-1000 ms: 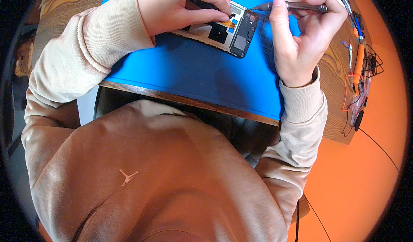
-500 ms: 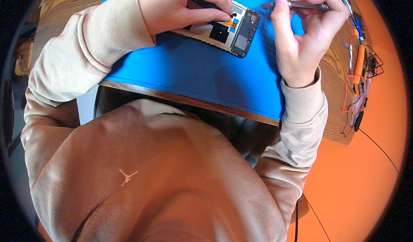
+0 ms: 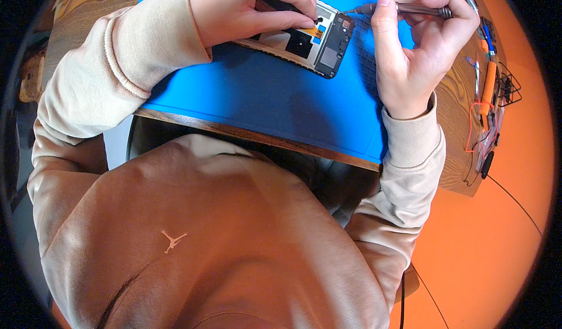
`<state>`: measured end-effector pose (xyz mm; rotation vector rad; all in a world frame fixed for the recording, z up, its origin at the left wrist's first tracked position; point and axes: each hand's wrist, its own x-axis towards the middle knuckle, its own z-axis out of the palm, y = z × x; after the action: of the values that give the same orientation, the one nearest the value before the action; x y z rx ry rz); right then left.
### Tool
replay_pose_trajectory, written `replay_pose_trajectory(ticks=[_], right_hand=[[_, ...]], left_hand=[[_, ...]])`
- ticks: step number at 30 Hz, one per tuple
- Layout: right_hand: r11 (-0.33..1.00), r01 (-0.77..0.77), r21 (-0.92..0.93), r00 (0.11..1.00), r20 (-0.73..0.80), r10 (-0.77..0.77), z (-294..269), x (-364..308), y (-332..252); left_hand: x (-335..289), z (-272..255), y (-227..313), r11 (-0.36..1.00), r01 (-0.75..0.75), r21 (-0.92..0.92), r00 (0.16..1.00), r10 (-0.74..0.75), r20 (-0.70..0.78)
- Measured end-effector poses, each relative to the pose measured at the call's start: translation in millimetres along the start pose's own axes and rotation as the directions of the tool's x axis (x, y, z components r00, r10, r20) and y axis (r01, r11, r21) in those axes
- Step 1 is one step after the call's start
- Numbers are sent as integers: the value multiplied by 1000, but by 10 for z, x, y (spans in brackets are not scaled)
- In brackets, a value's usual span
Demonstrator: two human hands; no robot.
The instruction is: The person uses a screwdriver to remove screws from a disassembled smartphone placed on a blue mat. They carefully lift and set aside a small metal bracket, then continue unscrewing additional components from the phone's frame.
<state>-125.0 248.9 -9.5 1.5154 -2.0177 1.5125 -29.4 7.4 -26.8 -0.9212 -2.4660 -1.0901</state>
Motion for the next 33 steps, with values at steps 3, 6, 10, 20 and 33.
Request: replay_pose_trajectory(ticks=[3, 6, 10, 20, 33], right_hand=[[1000, 18, 2, 1000, -21, -18, 48, 39, -37], [983, 17, -180, 1000, -7, -19, 89, 61, -106], [915, 12, -404, 1000, 16, -6, 89, 90, -174], [936, 20, -351, 1000, 21, -14, 54, 109, -173], [1000, -9, 28, 1000, -25, 10, 53, 72, -33]], left_hand=[[-23, -14, 24, 1000, -17, 7, 1000, 17, -22], [-9, -7, 23, 1000, -11, 12, 1000, 11, -10], [9, 9, 20, 1000, -11, -4, 1000, 11, -5], [14, 36, -8, 999, -22, 26, 1000, 23, -22], [-13, 29, -18, 1000, -23, -2, 999, 23, -23]])
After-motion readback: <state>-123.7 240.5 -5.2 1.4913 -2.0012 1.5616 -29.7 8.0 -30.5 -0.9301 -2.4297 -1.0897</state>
